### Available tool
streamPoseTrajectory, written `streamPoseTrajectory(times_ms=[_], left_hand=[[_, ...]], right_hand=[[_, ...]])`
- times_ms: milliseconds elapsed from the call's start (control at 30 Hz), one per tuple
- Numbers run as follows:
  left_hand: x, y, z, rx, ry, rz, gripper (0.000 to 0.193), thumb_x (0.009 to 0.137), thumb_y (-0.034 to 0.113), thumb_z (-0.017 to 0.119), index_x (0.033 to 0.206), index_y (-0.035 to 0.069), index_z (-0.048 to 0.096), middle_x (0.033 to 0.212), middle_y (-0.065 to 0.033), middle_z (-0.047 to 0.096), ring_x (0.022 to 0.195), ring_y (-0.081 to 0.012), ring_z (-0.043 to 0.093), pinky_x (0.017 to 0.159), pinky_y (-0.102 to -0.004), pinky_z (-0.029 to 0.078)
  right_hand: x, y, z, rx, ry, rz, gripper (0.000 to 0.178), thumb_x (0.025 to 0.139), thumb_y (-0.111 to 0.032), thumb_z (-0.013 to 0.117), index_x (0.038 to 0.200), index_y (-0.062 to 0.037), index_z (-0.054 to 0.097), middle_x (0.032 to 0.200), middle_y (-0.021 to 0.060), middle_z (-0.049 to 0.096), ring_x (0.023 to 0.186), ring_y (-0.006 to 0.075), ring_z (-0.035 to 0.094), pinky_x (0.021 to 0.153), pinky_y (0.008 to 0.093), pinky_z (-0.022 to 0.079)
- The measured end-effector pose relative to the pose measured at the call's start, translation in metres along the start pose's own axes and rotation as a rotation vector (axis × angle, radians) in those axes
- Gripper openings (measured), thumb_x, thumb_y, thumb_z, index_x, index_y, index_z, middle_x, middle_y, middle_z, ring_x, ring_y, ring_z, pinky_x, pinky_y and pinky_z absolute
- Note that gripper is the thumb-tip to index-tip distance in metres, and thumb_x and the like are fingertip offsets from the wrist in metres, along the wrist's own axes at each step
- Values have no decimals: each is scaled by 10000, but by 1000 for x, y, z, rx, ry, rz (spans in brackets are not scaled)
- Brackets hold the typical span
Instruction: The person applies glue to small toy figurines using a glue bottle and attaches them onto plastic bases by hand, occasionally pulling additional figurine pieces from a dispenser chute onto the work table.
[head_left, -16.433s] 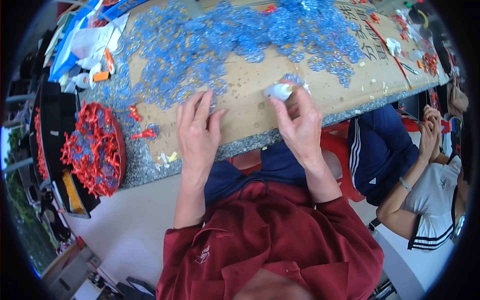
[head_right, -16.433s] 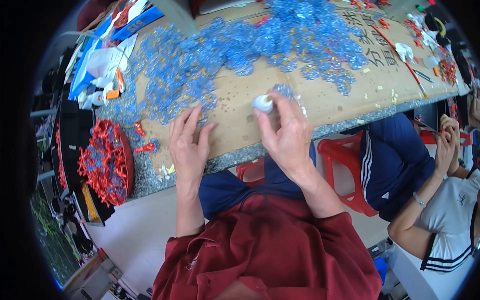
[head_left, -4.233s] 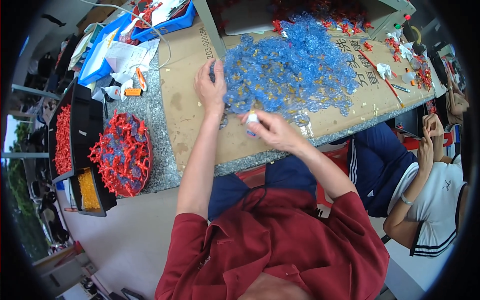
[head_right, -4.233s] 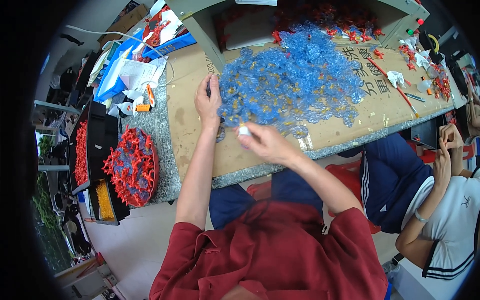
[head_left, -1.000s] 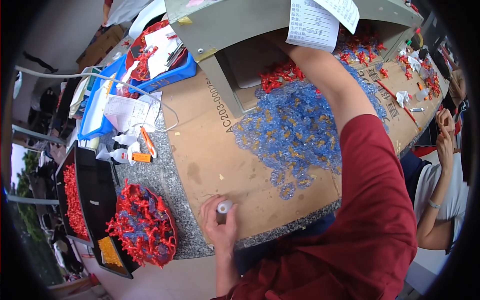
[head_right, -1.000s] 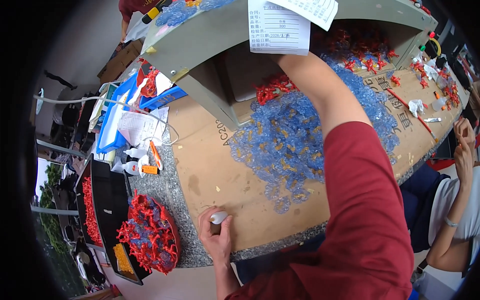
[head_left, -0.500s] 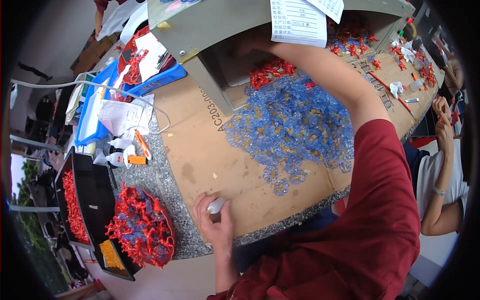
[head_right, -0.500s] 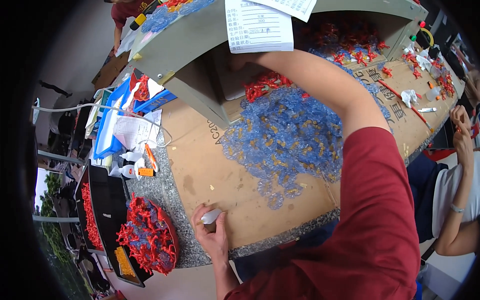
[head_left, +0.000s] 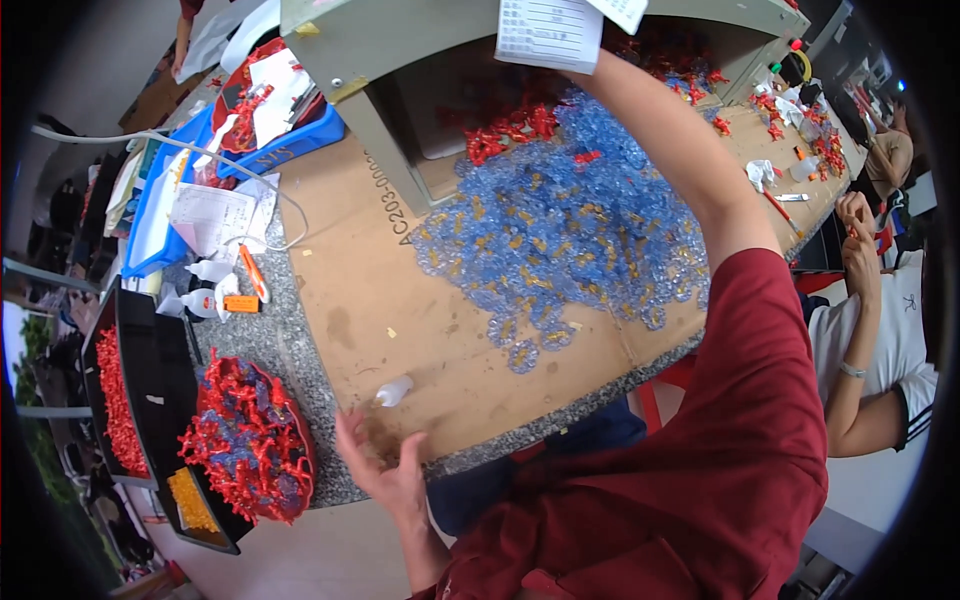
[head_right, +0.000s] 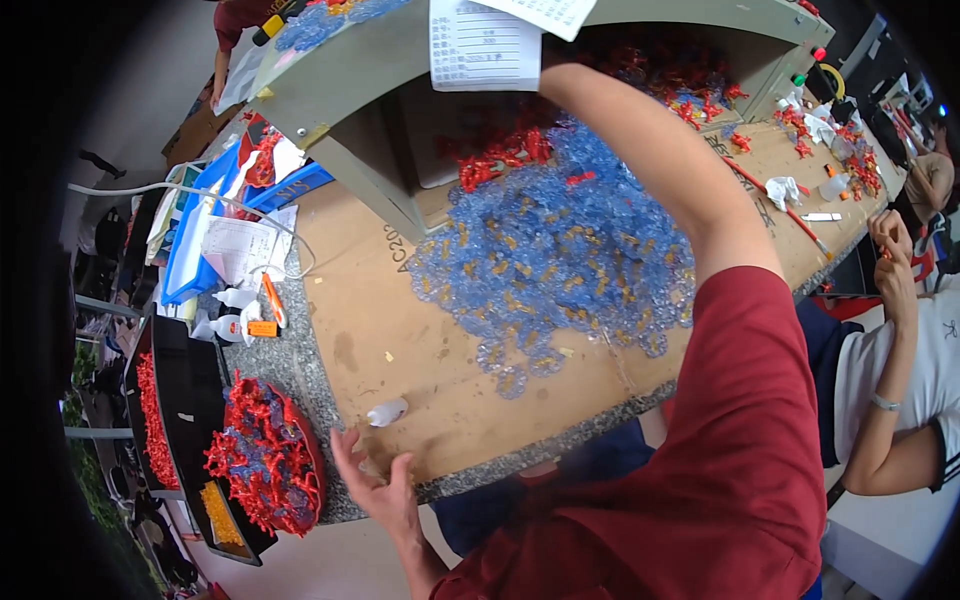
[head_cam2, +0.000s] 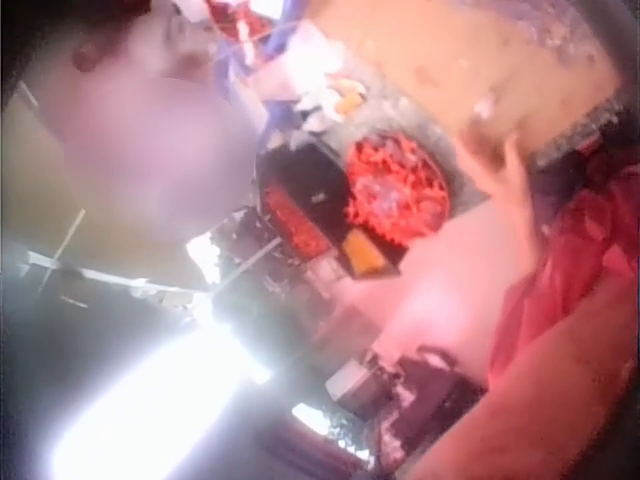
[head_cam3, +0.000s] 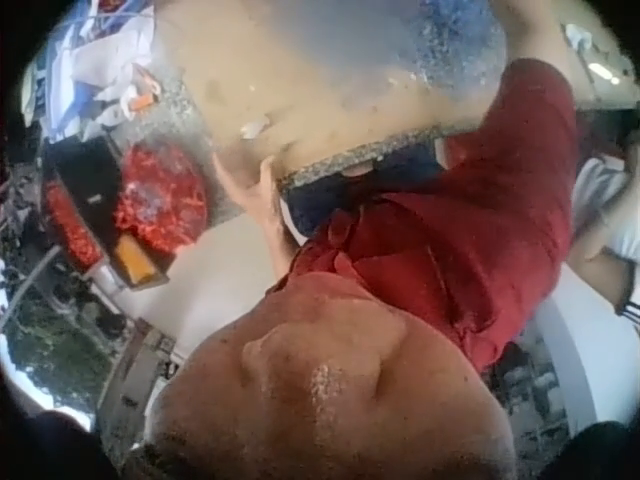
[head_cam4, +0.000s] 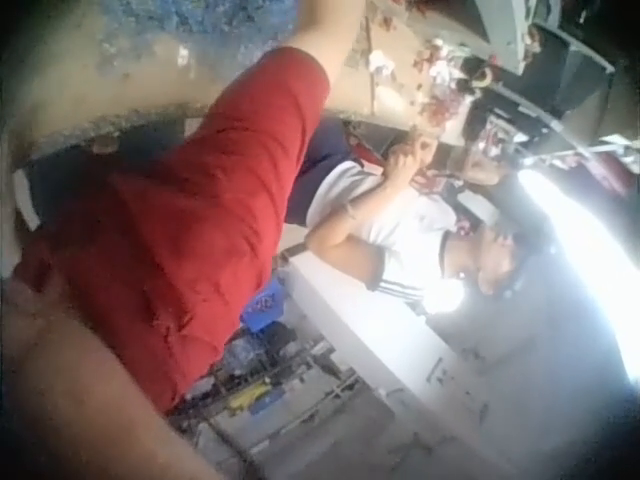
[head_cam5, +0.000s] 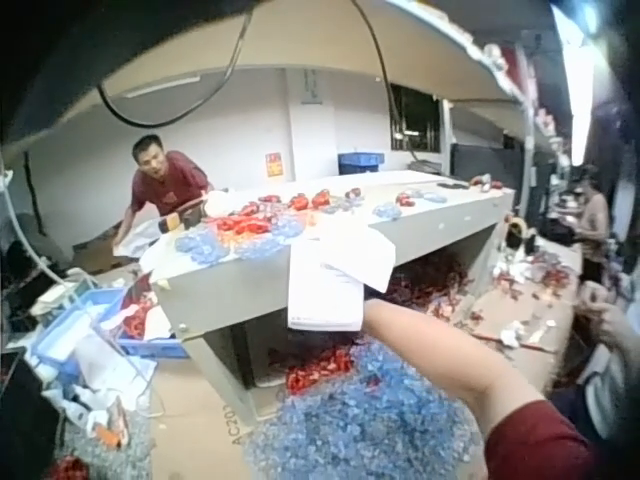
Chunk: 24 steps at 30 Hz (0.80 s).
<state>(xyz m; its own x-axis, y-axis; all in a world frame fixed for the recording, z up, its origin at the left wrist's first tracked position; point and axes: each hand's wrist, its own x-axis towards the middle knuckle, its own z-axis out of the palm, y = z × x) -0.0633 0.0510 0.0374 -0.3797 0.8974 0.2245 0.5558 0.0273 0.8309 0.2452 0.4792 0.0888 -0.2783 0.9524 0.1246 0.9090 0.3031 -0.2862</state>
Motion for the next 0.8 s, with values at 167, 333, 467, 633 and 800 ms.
streamPoseTrajectory(times_ms=[167,333,467,633,800], left_hand=[[-24,26,-8,136,94,422,422,677,-2,674,1083,-12,559,952,-127,574,894,-307,522,774,-382,425],[-2,96,47,-66,-90,552,254,644,-101,651,878,-1,648,824,-110,603,810,-296,579,701,-350,470],[39,150,107,-215,-186,661,239,665,-96,663,882,5,655,828,-111,609,808,-268,587,703,-344,475],[112,170,174,-61,-210,678,161,777,69,620,925,14,650,878,-134,626,842,-287,583,767,-357,454],[198,172,237,164,-295,434,271,834,207,573,1029,30,636,982,-163,640,920,-279,616,807,-325,463]], right_hand=[[-22,52,-22,-24,34,9,357,748,-365,612,965,-86,654,848,117,653,748,225,628,676,327,506],[-8,74,19,-262,682,-411,284,760,-274,556,948,-88,660,805,115,646,632,201,609,579,330,494],[9,93,6,667,43,98,253,757,-179,571,983,-105,658,749,55,625,637,111,560,553,253,476],[-14,97,-33,541,132,33,229,768,-180,585,976,-115,656,723,26,610,618,106,545,543,240,468],[-24,142,-69,46,356,104,296,789,-259,561,1040,-113,616,915,114,607,815,225,569,697,357,457]])
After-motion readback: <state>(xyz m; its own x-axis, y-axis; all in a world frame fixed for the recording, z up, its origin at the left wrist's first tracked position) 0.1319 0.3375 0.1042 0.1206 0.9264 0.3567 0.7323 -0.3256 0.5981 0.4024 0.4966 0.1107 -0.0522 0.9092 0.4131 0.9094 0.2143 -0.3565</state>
